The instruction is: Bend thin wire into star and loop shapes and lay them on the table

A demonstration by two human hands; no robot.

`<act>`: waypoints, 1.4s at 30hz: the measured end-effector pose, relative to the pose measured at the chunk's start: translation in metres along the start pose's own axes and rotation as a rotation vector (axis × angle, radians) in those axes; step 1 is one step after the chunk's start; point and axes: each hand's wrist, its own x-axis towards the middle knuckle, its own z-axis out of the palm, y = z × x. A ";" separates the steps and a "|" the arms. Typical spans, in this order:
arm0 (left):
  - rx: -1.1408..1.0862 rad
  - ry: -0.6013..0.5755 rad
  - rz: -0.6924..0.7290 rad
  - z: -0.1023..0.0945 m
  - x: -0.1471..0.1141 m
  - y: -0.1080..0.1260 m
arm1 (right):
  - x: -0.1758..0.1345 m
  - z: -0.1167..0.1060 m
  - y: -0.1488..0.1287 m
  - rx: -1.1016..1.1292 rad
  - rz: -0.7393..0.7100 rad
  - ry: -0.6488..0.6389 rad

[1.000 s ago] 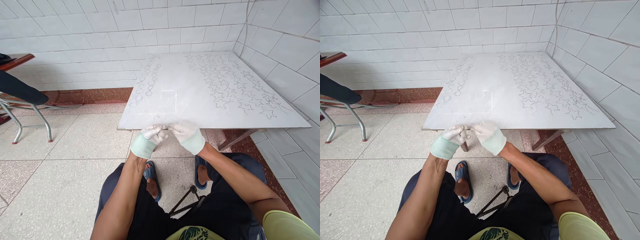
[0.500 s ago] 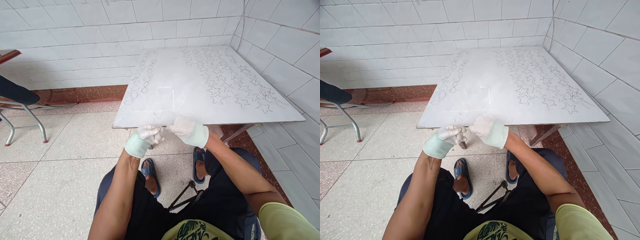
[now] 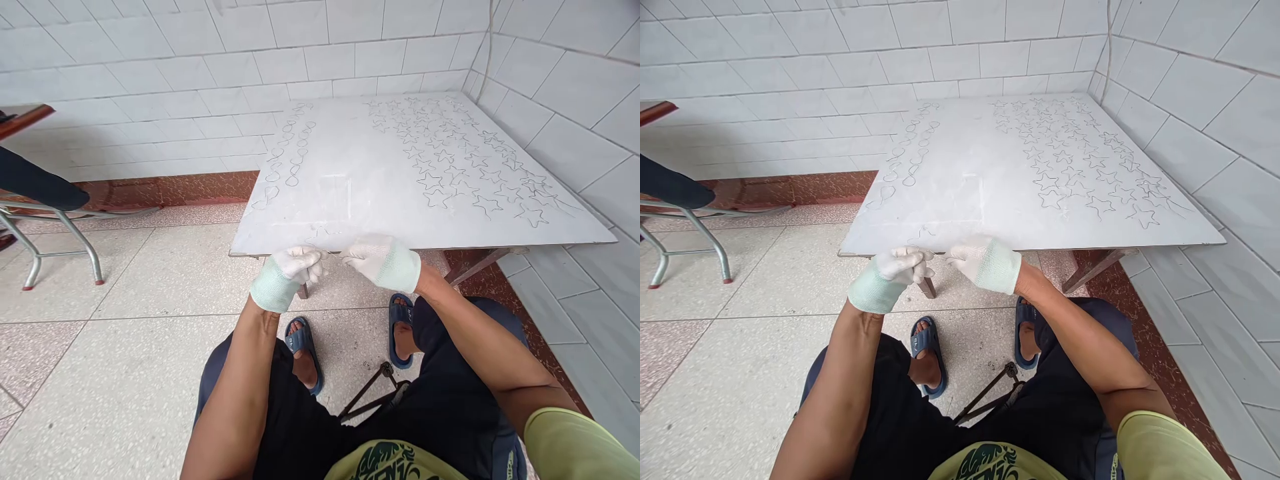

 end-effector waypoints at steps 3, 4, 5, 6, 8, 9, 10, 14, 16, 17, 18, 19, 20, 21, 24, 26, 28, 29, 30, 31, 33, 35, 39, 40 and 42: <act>-0.013 -0.013 0.001 0.003 0.000 0.004 | 0.003 0.004 -0.006 0.026 0.129 0.060; -0.017 -0.003 -0.004 0.005 0.000 0.004 | 0.004 0.007 -0.007 0.019 0.145 0.101; -0.023 0.017 0.000 0.007 0.000 0.004 | 0.004 0.010 -0.007 0.001 0.145 0.142; -0.030 0.043 0.011 0.010 -0.001 0.004 | 0.005 0.012 -0.008 -0.028 0.129 0.175; -0.033 0.095 0.043 0.016 -0.002 0.003 | 0.004 0.018 -0.007 -0.113 0.071 0.212; -0.030 0.123 0.060 0.019 -0.003 0.002 | 0.003 0.020 -0.007 -0.167 0.042 0.226; -0.029 0.152 0.077 0.023 -0.004 0.002 | 0.002 0.021 -0.008 -0.226 0.019 0.245; -0.097 0.241 0.162 0.035 -0.004 0.000 | -0.002 0.026 -0.012 -0.427 -0.066 0.353; -0.156 0.237 0.175 0.039 -0.003 0.001 | -0.003 0.027 -0.015 -0.478 -0.122 0.373; -0.186 0.231 0.173 0.040 -0.002 0.001 | -0.003 0.028 -0.017 -0.493 -0.143 0.374; -0.214 0.226 0.169 0.041 -0.001 0.001 | -0.003 0.028 -0.018 -0.501 -0.155 0.372; -0.235 0.222 0.163 0.041 0.000 0.001 | -0.003 0.028 -0.019 -0.502 -0.162 0.366; -0.250 0.221 0.159 0.040 0.001 0.001 | -0.002 0.028 -0.020 -0.498 -0.169 0.357; -0.257 0.218 0.153 0.039 0.002 0.001 | -0.002 0.028 -0.020 -0.490 -0.177 0.349; -0.266 0.194 0.148 0.034 0.004 0.001 | -0.001 0.028 -0.018 -0.464 -0.193 0.349; -0.252 0.184 0.168 0.029 0.004 0.002 | -0.001 0.029 -0.015 -0.453 -0.192 0.362; -0.188 0.205 0.187 0.024 0.001 0.003 | -0.001 0.031 -0.012 -0.448 -0.198 0.372; -0.133 0.227 0.186 0.022 0.000 0.004 | -0.002 0.032 -0.010 -0.448 -0.204 0.378; -0.069 0.250 0.177 0.021 -0.002 0.005 | -0.002 0.033 -0.009 -0.448 -0.207 0.378; -0.001 0.269 0.166 0.019 -0.004 0.005 | -0.002 0.033 -0.008 -0.448 -0.203 0.373; 0.106 0.293 0.143 0.018 -0.006 0.006 | -0.001 0.033 -0.006 -0.441 -0.182 0.338; 0.152 0.289 0.134 0.018 -0.007 0.006 | 0.000 0.032 -0.005 -0.424 -0.159 0.279; 0.150 0.298 0.164 0.020 -0.006 0.007 | 0.002 0.026 -0.007 -0.370 -0.137 0.188; 0.157 0.305 0.171 0.020 -0.005 0.008 | 0.003 0.024 -0.008 -0.351 -0.138 0.171; 0.189 0.289 0.161 0.020 -0.006 0.012 | 0.005 0.021 -0.009 -0.319 -0.140 0.129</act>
